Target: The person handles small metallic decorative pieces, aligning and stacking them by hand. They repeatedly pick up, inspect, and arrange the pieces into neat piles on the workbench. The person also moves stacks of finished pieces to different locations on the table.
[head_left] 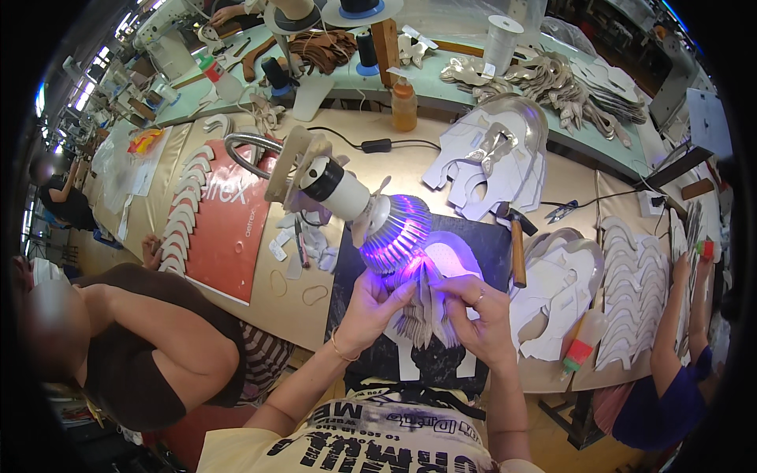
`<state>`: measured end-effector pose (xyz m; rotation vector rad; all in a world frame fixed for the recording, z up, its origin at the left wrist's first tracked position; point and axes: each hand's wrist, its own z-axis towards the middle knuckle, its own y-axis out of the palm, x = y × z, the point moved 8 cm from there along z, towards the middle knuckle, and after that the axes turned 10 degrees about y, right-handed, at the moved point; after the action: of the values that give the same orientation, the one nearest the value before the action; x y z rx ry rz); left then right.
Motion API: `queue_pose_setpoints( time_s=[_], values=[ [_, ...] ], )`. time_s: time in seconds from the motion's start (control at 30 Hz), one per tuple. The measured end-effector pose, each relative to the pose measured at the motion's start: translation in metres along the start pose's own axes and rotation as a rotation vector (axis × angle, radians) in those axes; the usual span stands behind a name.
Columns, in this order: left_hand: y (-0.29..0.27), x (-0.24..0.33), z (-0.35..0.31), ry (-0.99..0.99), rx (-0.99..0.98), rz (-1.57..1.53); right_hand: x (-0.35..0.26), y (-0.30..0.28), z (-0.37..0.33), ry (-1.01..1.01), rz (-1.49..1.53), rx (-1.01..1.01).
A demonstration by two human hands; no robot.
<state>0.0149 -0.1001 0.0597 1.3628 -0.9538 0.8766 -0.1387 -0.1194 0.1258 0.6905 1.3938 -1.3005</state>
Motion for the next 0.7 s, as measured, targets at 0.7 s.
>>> queue_pose_setpoints(
  time_s=[0.7],
  values=[
    [0.007, 0.007, -0.003, 0.091, -0.067, -0.020, -0.003, -0.001, -0.001, -0.021, -0.068, 0.055]
  ],
)
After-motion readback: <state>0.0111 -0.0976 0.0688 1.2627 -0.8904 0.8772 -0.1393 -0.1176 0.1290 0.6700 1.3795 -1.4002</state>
